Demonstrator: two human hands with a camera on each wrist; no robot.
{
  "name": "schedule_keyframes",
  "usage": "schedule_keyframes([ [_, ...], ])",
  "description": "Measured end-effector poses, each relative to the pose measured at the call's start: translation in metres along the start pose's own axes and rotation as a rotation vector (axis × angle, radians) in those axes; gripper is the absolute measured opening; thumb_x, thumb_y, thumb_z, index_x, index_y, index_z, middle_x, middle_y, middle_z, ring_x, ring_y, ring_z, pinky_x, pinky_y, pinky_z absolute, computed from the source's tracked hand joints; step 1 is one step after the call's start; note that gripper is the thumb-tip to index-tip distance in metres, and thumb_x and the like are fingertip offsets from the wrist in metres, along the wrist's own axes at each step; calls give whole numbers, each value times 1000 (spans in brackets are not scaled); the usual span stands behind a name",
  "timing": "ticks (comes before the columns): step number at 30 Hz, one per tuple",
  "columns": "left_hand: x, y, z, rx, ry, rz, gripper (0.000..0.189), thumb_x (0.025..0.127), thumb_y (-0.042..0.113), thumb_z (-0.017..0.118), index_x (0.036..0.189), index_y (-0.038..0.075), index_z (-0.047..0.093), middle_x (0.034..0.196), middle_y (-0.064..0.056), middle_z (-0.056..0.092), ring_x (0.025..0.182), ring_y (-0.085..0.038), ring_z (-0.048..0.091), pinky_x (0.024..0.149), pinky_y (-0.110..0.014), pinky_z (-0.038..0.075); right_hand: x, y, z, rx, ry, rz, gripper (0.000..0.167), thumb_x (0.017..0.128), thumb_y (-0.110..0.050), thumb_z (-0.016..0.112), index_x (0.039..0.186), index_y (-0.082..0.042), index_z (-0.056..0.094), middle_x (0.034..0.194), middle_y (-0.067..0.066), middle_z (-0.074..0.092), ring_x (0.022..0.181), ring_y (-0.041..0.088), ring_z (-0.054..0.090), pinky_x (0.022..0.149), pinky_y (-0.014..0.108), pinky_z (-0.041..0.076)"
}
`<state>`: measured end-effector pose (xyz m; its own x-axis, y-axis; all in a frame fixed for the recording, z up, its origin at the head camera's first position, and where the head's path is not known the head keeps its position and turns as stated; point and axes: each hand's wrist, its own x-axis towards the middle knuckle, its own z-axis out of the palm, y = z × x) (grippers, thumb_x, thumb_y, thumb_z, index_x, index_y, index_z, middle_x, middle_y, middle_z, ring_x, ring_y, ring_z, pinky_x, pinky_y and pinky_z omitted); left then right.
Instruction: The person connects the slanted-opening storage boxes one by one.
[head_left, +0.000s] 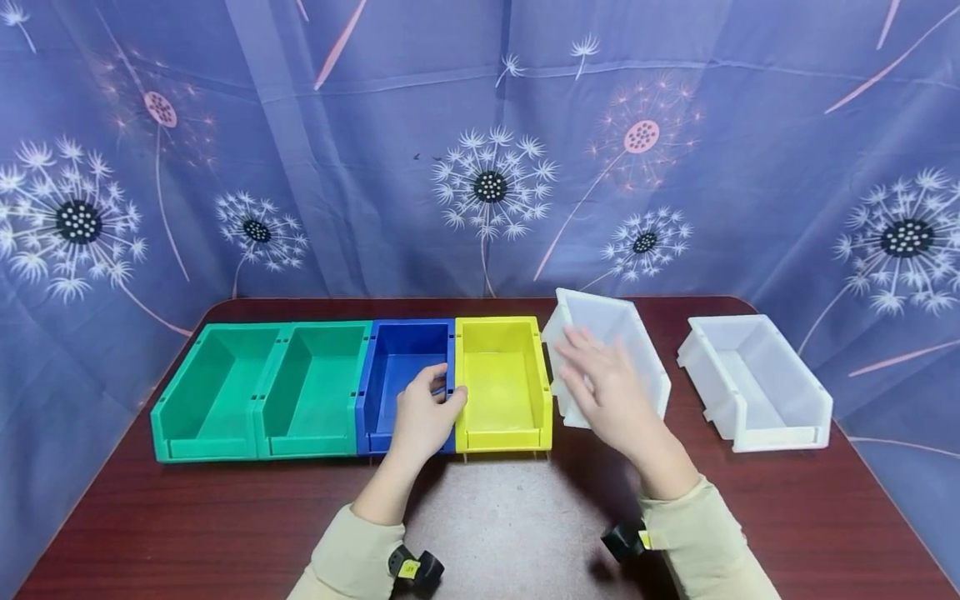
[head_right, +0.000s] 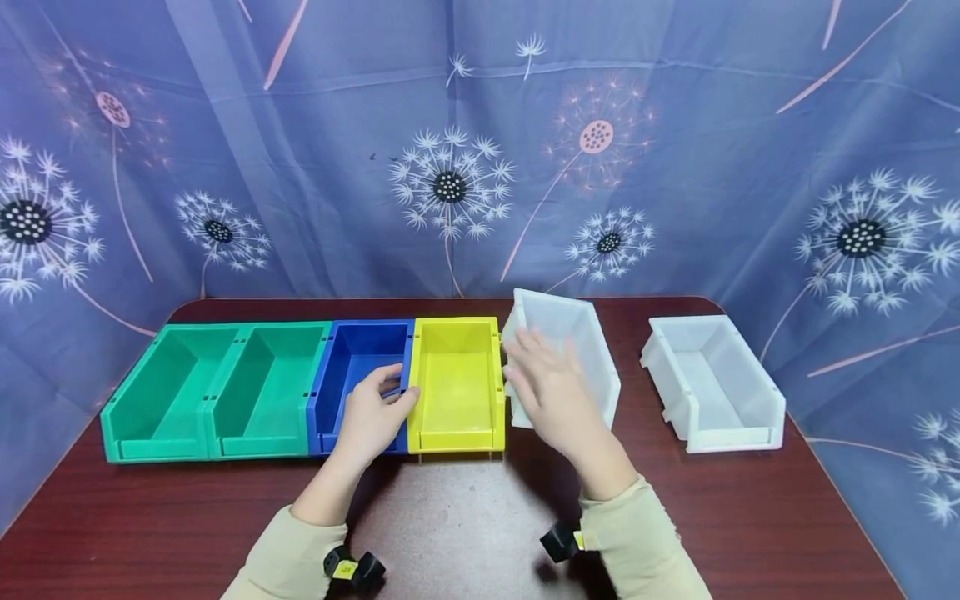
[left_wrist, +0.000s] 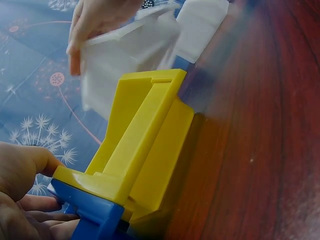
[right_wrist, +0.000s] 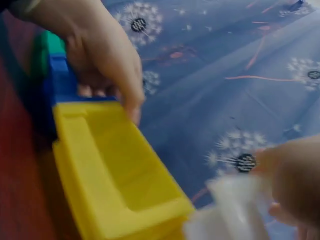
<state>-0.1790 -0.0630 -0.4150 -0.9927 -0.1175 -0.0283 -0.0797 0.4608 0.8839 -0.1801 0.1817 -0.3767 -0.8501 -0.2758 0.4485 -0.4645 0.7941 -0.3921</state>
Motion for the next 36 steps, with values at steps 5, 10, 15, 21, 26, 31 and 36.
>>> schedule_keyframes([
  [5,1,-2,0,0,9,6,50,87,24,65,131,3,52,124,-20,61,108,-34,64,85,-44,54,-1,2,9,95,25,-42,39,92,-11,60,129,0,57,139,15,51,134,35,41,109,52,31],
  [10,2,-3,0,-3,5,6,50,87,23,65,131,3,53,124,-19,61,108,-34,64,85,-44,55,-3,3,16,117,92,-76,50,89,-8,62,136,0,48,144,18,44,133,32,43,104,46,38],
  [15,2,-3,0,-6,1,6,50,87,23,65,131,3,53,124,-19,62,107,-33,64,84,-43,55,-3,1,25,135,241,-114,49,84,1,62,131,6,51,138,22,49,125,32,51,74,24,50],
  [21,2,-3,-1,-16,-1,17,50,87,23,65,131,2,53,124,-20,61,107,-33,64,84,-42,55,-2,-4,31,115,386,-225,48,77,12,57,125,9,56,129,26,55,116,34,58,60,22,51],
  [26,3,-4,-1,-14,1,21,50,87,23,64,130,2,53,123,-20,62,107,-33,65,84,-42,55,-2,-9,32,102,405,-241,48,77,12,56,125,9,56,129,26,56,111,34,62,55,20,46],
  [31,2,-3,-3,-10,7,21,49,87,22,65,131,2,53,124,-20,62,107,-34,64,85,-43,55,-2,-20,31,69,328,-150,49,80,9,56,129,9,53,134,26,51,121,34,54,85,43,54],
  [36,0,-3,-3,-16,3,27,49,88,22,64,131,2,53,124,-20,61,108,-34,64,85,-43,54,-1,-35,33,37,277,-51,49,81,10,57,129,12,49,136,31,46,123,40,50,94,51,46],
])
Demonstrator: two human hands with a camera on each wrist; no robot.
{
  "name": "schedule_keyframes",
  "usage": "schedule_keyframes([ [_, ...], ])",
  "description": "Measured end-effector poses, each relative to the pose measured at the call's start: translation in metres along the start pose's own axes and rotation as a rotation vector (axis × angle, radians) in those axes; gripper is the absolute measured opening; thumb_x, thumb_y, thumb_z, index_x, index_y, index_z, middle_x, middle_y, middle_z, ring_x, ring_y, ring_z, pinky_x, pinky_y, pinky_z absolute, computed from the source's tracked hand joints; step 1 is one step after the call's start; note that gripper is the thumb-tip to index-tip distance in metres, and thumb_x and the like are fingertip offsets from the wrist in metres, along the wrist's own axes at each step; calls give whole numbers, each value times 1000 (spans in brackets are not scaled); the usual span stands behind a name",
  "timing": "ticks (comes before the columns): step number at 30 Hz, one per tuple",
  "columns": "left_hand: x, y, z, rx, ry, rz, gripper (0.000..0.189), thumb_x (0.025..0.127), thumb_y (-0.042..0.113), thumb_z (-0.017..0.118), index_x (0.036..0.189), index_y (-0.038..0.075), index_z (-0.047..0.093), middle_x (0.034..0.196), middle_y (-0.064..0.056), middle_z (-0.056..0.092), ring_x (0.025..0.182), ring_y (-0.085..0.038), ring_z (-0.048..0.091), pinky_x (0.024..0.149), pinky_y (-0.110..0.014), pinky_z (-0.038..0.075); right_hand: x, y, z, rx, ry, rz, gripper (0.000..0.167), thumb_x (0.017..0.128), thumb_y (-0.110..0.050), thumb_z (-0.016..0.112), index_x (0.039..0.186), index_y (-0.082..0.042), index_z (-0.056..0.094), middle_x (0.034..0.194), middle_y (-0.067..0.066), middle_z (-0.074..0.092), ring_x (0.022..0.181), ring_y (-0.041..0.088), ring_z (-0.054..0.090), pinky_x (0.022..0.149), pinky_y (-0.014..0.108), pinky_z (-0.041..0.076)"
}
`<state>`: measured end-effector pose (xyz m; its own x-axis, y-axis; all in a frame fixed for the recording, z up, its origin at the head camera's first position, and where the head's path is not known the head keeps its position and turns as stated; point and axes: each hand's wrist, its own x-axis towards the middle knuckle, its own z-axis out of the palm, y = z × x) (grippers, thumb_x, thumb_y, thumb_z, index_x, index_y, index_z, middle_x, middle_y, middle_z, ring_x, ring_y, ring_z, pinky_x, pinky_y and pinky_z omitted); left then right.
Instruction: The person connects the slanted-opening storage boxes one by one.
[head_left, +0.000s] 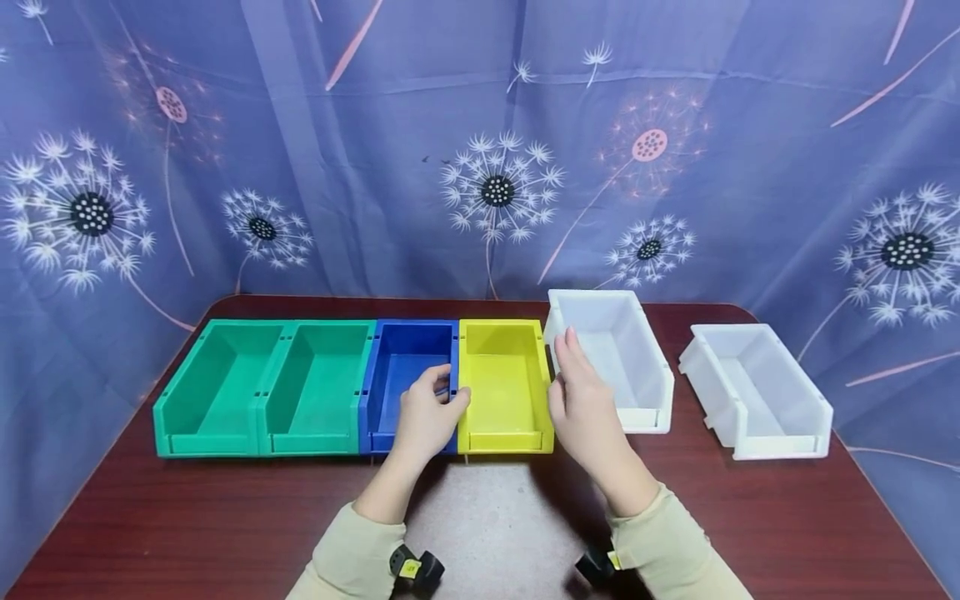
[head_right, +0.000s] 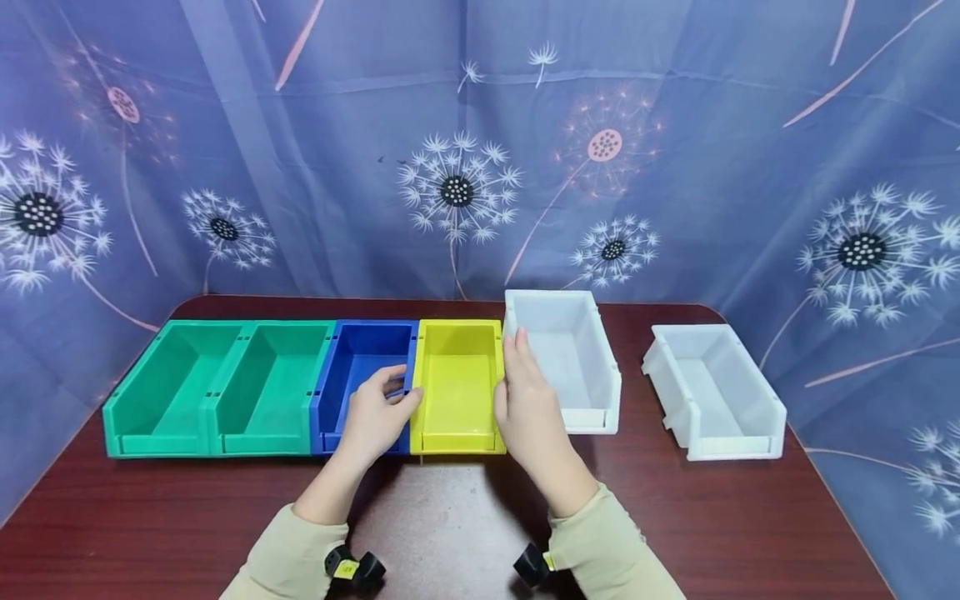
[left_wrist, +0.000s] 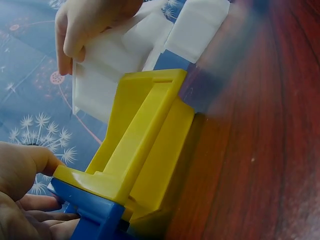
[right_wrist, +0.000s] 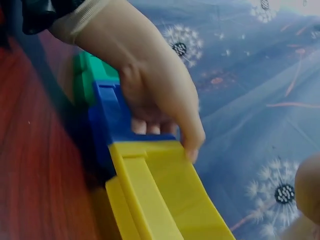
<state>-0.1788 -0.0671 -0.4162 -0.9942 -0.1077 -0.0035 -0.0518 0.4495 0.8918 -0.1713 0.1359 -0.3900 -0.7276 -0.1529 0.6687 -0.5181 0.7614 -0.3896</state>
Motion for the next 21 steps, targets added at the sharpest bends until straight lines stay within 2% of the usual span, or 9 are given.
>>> schedule_keyframes([
  [8,0,0,-1,2,3,16,50,88,22,64,131,0,53,125,-20,61,107,-34,64,87,-43,54,-1,-10,7,-23,-42,79,47,83,11,53,130,13,49,138,34,42,125,42,48,96,51,44],
  [13,0,0,-1,-1,0,12,50,88,23,64,131,1,53,125,-20,61,107,-34,64,87,-43,54,-1,-11,3,-35,-76,101,47,83,9,54,129,13,49,138,33,43,124,41,49,95,50,46],
  [21,0,2,-1,0,-2,9,50,87,23,64,131,0,53,124,-21,61,108,-34,64,86,-43,54,0,-17,-5,-115,-164,158,48,83,4,60,129,12,50,138,30,44,122,38,52,92,48,49],
])
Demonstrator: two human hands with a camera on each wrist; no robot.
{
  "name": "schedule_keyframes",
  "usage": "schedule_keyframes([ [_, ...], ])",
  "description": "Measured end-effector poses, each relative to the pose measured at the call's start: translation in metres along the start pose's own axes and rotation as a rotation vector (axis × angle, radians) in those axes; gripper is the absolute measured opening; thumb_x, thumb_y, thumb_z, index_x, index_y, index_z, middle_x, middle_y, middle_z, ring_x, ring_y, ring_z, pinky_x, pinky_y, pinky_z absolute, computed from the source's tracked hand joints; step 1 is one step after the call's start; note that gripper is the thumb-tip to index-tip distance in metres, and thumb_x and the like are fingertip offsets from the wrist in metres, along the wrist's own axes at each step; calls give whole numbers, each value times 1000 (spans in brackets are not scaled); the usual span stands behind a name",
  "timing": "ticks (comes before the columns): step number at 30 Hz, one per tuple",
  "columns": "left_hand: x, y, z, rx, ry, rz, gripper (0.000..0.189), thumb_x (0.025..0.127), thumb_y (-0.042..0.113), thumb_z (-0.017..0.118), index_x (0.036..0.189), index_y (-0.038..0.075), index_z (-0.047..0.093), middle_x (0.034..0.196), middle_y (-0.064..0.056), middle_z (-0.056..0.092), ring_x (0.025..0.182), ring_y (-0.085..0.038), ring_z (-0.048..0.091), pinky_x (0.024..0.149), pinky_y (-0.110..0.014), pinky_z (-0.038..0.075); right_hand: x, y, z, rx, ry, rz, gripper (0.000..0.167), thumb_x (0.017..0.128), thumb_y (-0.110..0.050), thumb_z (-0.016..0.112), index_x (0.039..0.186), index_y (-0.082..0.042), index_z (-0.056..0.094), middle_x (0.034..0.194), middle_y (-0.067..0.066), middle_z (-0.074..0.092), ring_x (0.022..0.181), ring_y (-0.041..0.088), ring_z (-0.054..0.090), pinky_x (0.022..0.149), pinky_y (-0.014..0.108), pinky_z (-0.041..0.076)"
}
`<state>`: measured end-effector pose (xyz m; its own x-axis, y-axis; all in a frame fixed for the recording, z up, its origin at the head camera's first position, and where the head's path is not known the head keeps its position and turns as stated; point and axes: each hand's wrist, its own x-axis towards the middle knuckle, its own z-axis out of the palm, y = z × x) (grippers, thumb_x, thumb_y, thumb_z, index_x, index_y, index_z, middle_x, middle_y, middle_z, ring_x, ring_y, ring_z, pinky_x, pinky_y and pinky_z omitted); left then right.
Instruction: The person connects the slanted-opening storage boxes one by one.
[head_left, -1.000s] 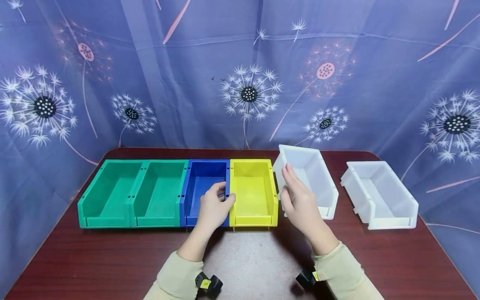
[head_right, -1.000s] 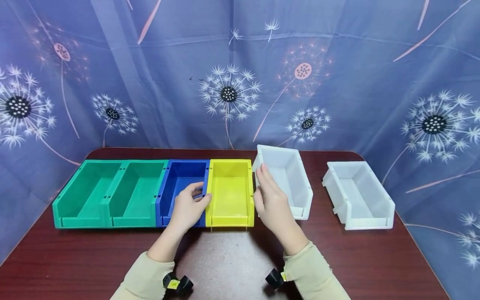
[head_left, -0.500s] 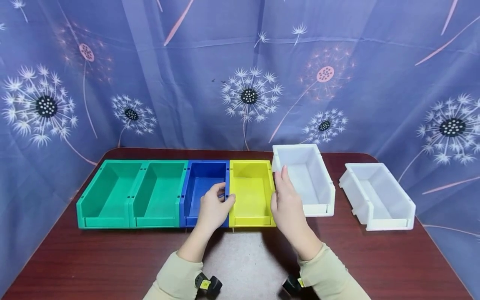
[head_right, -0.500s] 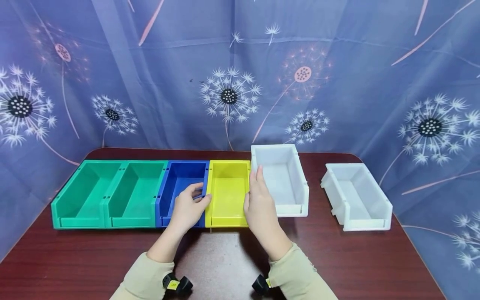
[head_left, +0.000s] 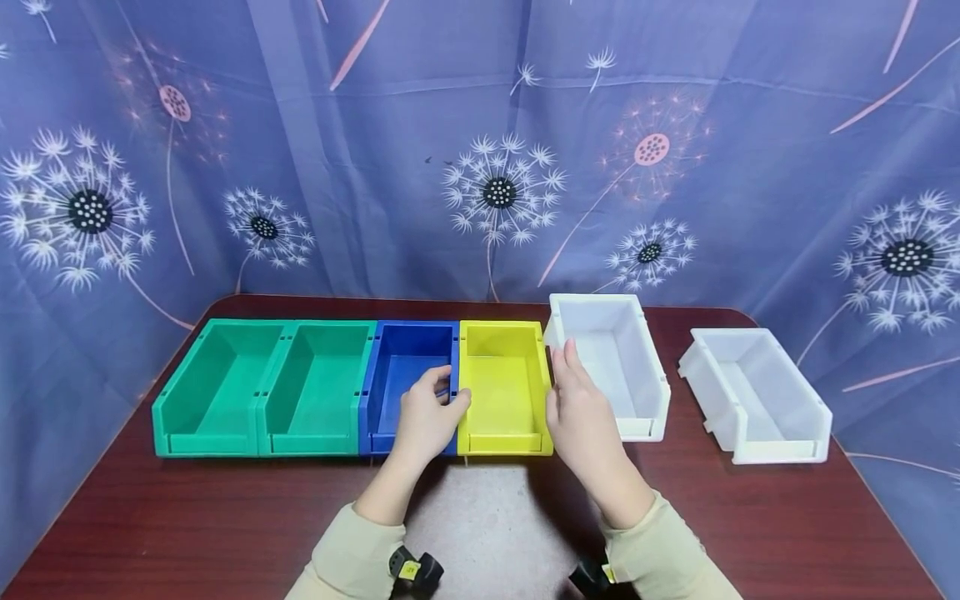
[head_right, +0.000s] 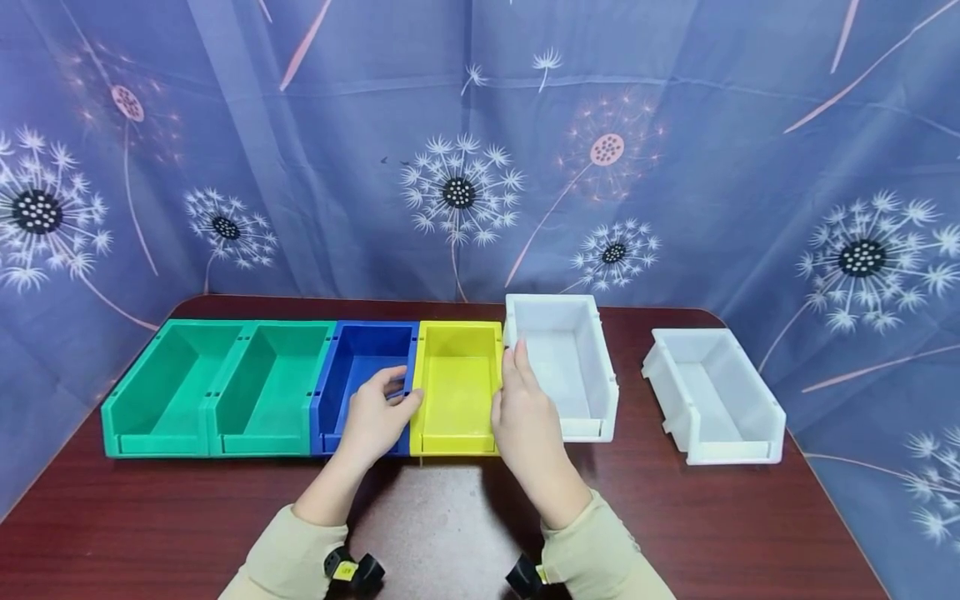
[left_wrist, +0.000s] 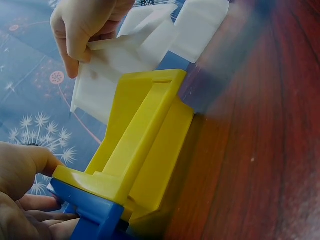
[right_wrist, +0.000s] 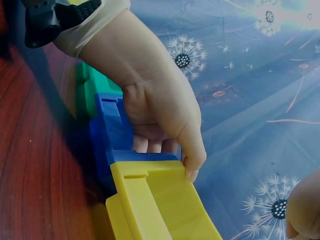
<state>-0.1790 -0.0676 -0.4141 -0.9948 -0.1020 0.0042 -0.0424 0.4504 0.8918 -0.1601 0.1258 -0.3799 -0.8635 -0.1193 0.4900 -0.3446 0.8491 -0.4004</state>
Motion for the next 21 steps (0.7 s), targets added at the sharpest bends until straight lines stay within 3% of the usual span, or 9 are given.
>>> schedule_keyframes([
  [11,1,1,-1,17,6,20,50,87,22,63,131,0,53,126,-20,60,108,-34,64,88,-44,53,9,0,-7,-75,-107,-2,45,86,-1,56,130,10,51,137,27,46,118,38,55,83,48,53],
  [17,1,-1,-1,18,6,11,49,87,21,64,130,0,53,126,-19,61,107,-33,64,87,-43,54,11,23,-20,84,-253,-51,48,96,-17,51,138,5,43,145,20,40,130,34,45,100,48,44],
  [21,1,-1,1,18,3,4,49,86,22,65,130,2,54,124,-18,62,106,-32,65,85,-43,55,8,45,-38,170,-379,-118,60,93,-26,60,142,1,39,150,15,35,130,30,46,102,46,42],
])
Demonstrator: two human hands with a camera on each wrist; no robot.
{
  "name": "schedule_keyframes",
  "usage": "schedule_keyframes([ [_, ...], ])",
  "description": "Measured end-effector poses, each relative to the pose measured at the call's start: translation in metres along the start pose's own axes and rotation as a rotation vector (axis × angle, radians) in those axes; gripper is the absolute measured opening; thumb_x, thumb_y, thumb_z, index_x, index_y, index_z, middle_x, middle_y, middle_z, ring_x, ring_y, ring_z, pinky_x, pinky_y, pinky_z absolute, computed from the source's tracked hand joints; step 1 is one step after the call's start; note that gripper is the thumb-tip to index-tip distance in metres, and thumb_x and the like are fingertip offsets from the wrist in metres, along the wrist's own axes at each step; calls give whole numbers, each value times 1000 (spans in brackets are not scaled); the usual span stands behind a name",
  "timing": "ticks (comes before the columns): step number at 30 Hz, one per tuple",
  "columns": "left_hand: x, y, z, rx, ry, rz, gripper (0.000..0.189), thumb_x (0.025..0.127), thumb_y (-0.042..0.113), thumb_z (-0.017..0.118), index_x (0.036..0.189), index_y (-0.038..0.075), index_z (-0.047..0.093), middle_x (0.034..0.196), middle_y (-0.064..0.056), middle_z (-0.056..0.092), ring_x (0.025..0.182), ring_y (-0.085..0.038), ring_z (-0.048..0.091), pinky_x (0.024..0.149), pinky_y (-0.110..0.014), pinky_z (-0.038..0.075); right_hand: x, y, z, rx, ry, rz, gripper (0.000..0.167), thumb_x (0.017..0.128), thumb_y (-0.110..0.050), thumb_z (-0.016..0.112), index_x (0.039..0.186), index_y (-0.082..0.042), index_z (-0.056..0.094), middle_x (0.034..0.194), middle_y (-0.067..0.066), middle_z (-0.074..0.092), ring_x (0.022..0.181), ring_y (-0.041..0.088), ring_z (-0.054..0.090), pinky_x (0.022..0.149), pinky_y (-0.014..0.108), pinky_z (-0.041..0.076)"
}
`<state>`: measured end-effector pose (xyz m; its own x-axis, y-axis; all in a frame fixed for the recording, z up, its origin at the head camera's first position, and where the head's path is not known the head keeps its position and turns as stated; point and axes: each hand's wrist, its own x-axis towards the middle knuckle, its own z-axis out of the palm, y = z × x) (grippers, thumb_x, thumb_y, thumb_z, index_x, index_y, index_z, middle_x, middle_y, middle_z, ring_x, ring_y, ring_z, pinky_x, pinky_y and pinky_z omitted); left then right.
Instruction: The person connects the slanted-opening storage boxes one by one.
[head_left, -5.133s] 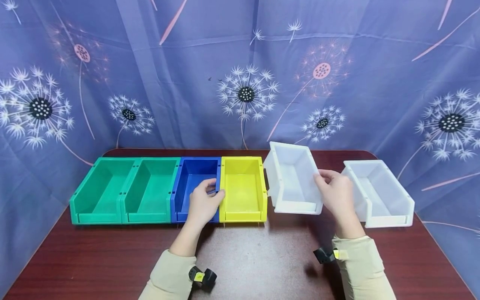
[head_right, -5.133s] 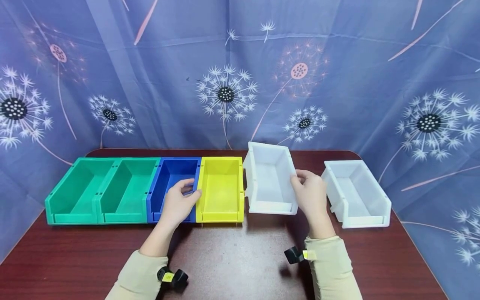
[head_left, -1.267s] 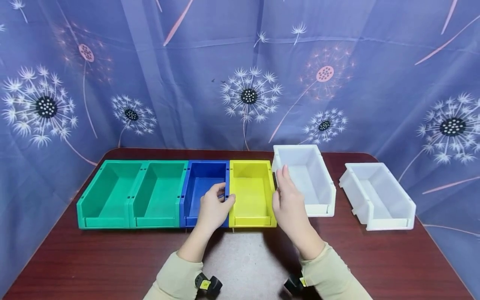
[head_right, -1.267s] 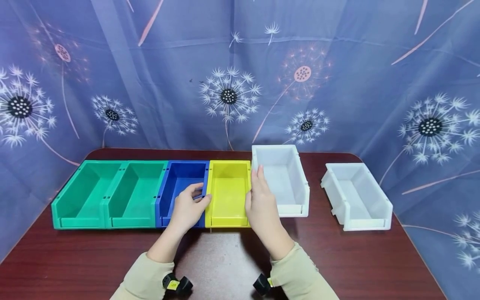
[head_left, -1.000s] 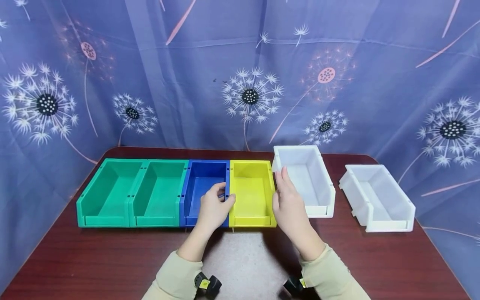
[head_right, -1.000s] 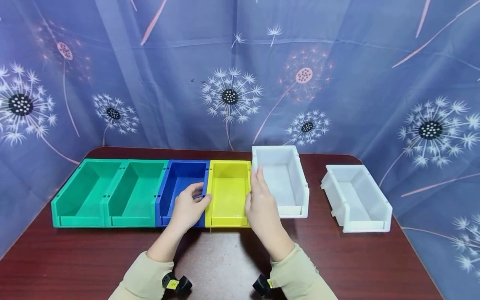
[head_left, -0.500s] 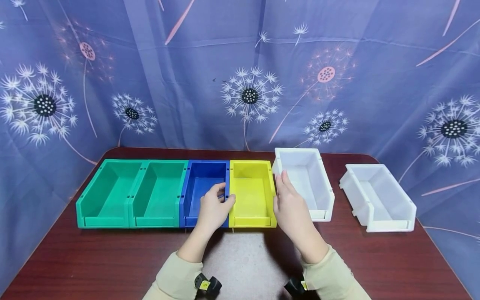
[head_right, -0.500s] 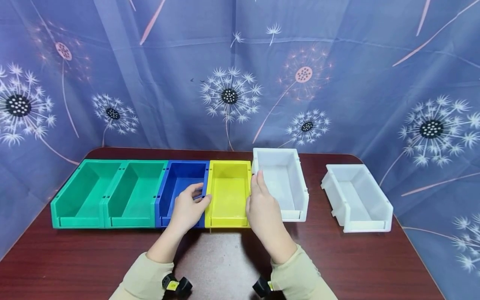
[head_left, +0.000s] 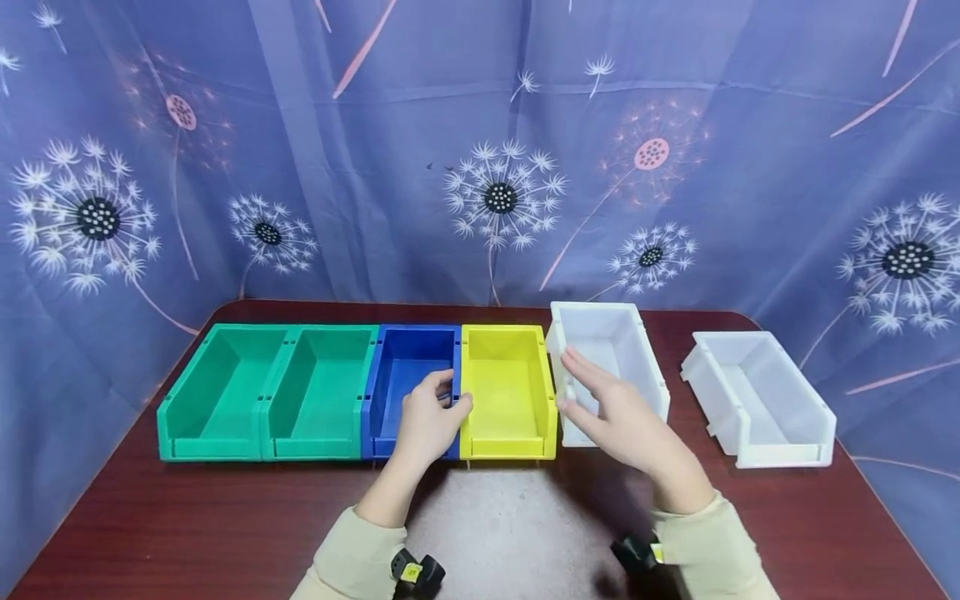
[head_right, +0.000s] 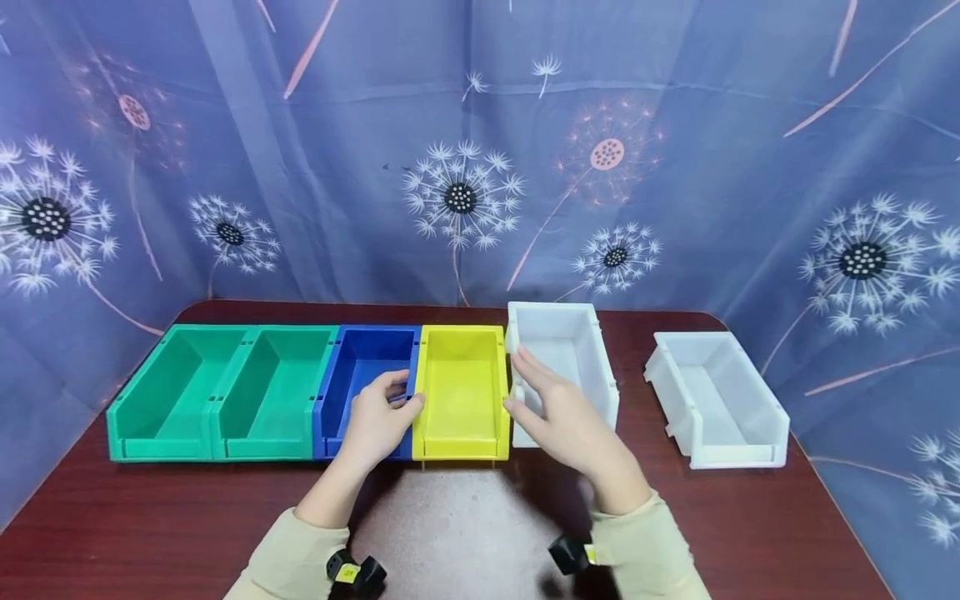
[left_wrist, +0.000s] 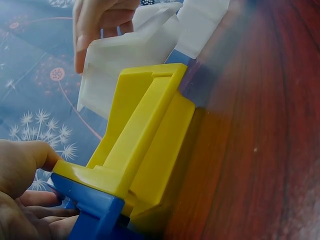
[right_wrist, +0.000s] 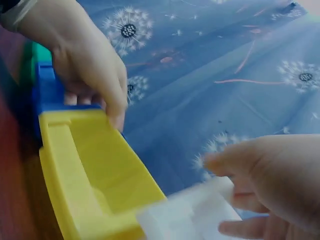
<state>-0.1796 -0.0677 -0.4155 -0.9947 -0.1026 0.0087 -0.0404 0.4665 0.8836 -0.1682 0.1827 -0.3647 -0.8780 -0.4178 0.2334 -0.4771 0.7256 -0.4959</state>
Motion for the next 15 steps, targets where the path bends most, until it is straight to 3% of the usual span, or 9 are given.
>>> schedule_keyframes([
  [7,2,-2,-1,-4,-6,-3,50,86,24,65,131,3,54,125,-17,62,107,-31,64,87,-43,54,-2,9,-13,-148,-131,-83,79,83,-36,71,147,-8,33,155,7,28,140,27,34,108,46,34],
  [15,3,0,-1,26,-21,-21,51,86,23,65,131,3,53,124,-17,62,108,-30,64,87,-43,54,11,8,-16,-203,-189,-102,89,76,-37,76,146,-3,32,155,13,27,142,33,27,111,49,30],
])
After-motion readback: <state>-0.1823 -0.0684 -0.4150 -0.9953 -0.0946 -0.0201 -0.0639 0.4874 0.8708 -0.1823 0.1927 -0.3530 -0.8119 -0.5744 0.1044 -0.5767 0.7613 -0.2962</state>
